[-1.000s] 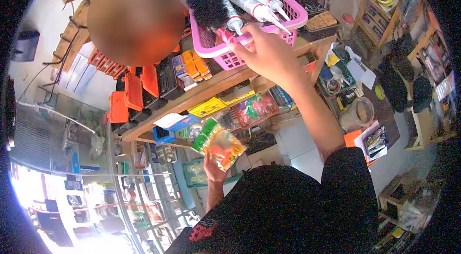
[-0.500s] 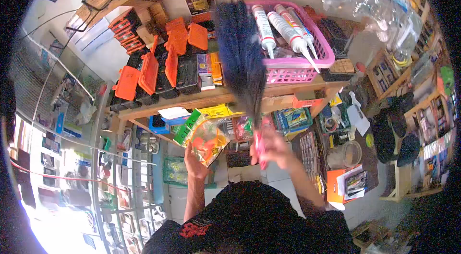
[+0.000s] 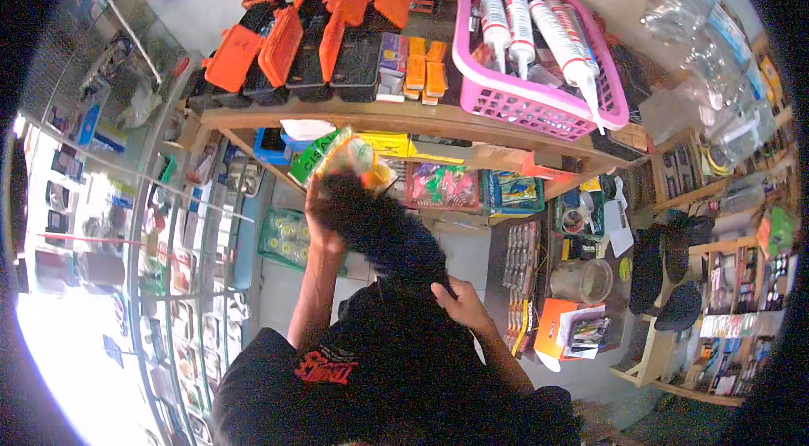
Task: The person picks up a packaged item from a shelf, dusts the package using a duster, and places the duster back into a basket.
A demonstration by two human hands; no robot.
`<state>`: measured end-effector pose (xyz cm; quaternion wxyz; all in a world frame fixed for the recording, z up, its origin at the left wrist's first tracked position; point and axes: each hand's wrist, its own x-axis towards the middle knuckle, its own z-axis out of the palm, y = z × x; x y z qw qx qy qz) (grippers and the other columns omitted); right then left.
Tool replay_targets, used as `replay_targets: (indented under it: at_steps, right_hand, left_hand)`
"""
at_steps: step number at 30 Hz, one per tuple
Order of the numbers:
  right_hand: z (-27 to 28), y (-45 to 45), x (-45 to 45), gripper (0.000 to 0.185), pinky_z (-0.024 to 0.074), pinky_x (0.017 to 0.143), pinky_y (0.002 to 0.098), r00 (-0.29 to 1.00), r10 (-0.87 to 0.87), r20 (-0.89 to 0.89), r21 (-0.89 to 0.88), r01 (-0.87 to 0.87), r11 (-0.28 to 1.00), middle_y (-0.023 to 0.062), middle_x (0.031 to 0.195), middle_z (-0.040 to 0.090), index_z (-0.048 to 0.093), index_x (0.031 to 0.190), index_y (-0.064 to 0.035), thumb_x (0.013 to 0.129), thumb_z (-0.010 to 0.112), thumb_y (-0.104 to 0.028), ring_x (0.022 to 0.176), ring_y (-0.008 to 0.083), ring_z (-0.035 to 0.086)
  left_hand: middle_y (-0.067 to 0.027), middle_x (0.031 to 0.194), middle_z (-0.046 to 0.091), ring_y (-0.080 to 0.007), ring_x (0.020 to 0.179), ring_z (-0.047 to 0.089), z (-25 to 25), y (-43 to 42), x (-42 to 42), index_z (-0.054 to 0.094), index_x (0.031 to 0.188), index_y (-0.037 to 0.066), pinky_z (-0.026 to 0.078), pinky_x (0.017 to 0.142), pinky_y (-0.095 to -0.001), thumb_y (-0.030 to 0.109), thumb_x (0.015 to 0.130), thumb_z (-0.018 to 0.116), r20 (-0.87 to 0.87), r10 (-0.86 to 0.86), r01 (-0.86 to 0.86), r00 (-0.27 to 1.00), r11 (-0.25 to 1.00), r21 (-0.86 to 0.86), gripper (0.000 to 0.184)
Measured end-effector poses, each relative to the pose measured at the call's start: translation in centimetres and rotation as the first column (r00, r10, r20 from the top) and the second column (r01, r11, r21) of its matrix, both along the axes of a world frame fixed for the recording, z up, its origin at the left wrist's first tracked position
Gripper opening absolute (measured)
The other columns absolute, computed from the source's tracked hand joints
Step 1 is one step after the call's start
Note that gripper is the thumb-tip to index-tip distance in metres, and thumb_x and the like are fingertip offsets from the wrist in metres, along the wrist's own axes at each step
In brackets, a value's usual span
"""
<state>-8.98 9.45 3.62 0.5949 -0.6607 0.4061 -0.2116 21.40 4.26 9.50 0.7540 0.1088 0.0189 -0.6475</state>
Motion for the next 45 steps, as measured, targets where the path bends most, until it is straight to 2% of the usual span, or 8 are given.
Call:
replay_targets:
  at_steps: [3, 7, 14, 15, 18, 19, 23, 45]
  right_hand:
    - [1.0, 0.8, 0.7, 0.03, 0.0413, 0.057, 0.0284, 0.978, -0.207, -0.021, -0.201, 0.199, 0.959, 0.0014, 0.067, 0.054, 0.059, 0.097, 0.0001, 0.099, 0.057, -0.029, 0.061, 0.0082, 0.046]
    - [3.2, 0.9, 0.2, 0.029, 0.0469, 0.07, 0.0266, 0.926, -0.176, -0.333, 0.03, 0.197, 0.98, 0.0054, 0.083, 0.066, 0.064, 0.11, -0.0007, 0.098, 0.059, -0.027, 0.075, 0.0083, 0.054]
    - [-0.5, 2.0, -0.4, 0.032, 0.0494, 0.076, 0.0286, 0.96, -0.25, -0.127, -0.015, 0.25, 0.968, 0.0093, 0.093, 0.071, 0.066, 0.113, -0.0003, 0.094, 0.064, -0.026, 0.082, 0.0094, 0.06]
    - [-2.5, 1.7, -2.1, 0.031, 0.0496, 0.077, 0.0296, 0.92, -0.072, -0.386, 0.061, 0.104, 0.993, 0.0101, 0.092, 0.071, 0.067, 0.11, 0.0009, 0.094, 0.065, -0.026, 0.082, 0.0108, 0.061]
    - [-3.3, 2.3, -1.7, 0.029, 0.0491, 0.075, 0.0287, 0.987, -0.089, -0.133, -0.304, 0.044, 0.952, 0.01, 0.088, 0.071, 0.068, 0.107, 0.0009, 0.093, 0.065, -0.025, 0.081, 0.01, 0.061]
    - [-1.2, 2.3, -1.3, 0.029, 0.0489, 0.076, 0.0275, 0.972, -0.147, -0.183, -0.016, 0.146, 0.989, 0.0096, 0.091, 0.072, 0.068, 0.109, 0.0008, 0.093, 0.065, -0.023, 0.083, 0.0096, 0.061]
    - [-2.0, 2.4, -1.7, 0.03, 0.0499, 0.08, 0.0282, 0.966, -0.125, -0.228, 0.034, 0.136, 0.99, 0.0077, 0.098, 0.073, 0.067, 0.114, 0.0006, 0.093, 0.065, -0.02, 0.086, 0.0108, 0.063]
    - [-0.7, 3.2, -1.1, 0.03, 0.0446, 0.06, 0.028, 0.959, -0.188, -0.211, -0.053, 0.181, 0.982, 0.0007, 0.068, 0.062, 0.07, 0.101, 0.0025, 0.093, 0.066, -0.026, 0.063, 0.0088, 0.053]
  left_hand:
    - [-0.013, 0.123, 0.063, -0.0297, 0.114, 0.06, -2.4, 0.5, 1.2, 0.057, 0.123, 0.007, 0.049, 0.098, -0.0463, 0.043, 0.099, 0.046, -0.006, -0.176, 0.172, 0.984, 0.971, -0.164, 0.045]
    - [-0.0139, 0.129, 0.059, -0.0301, 0.117, 0.059, -1.5, 0.8, 0.3, 0.045, 0.137, 0.002, 0.046, 0.103, -0.0423, 0.038, 0.101, 0.044, 0.176, 0.073, -0.097, 0.982, 0.987, 0.132, 0.051]
    - [-0.0113, 0.122, 0.062, -0.0263, 0.104, 0.064, -1.9, 1.6, 0.5, 0.051, 0.133, 0.005, 0.052, 0.093, -0.0407, 0.041, 0.099, 0.046, 0.117, 0.083, -0.105, 0.99, 0.976, 0.191, 0.049]
    - [-0.0126, 0.125, 0.062, -0.028, 0.11, 0.062, -2.8, 1.9, 0.9, 0.049, 0.135, 0.005, 0.049, 0.098, -0.0422, 0.041, 0.1, 0.044, 0.018, -0.006, 0.004, 1.0, 0.995, 0.098, 0.05]
    - [-0.0156, 0.128, 0.06, -0.0299, 0.115, 0.06, -0.5, 2.3, 0.6, 0.047, 0.137, 0.004, 0.046, 0.102, -0.0437, 0.042, 0.1, 0.043, 0.08, -0.024, 0.024, 0.997, 1.0, -0.006, 0.053]
    - [-0.0182, 0.128, 0.059, -0.0319, 0.116, 0.058, -1.4, 2.0, 1.0, 0.045, 0.138, 0.003, 0.045, 0.103, -0.0459, 0.045, 0.099, 0.043, 0.003, -0.023, 0.023, 1.0, 1.0, -0.007, 0.058]
    - [-0.0184, 0.132, 0.057, -0.0324, 0.119, 0.058, -3.6, 1.9, 1.2, 0.043, 0.14, 0.003, 0.045, 0.103, -0.0473, 0.043, 0.099, 0.043, -0.003, -0.013, 0.013, 1.0, 1.0, 0.014, 0.057]
    - [-0.0134, 0.13, 0.059, -0.029, 0.115, 0.06, -3.1, 3.8, 1.4, 0.047, 0.137, 0.005, 0.046, 0.102, -0.0456, 0.039, 0.1, 0.043, -0.045, -0.035, 0.034, 0.998, 0.999, -0.025, 0.05]
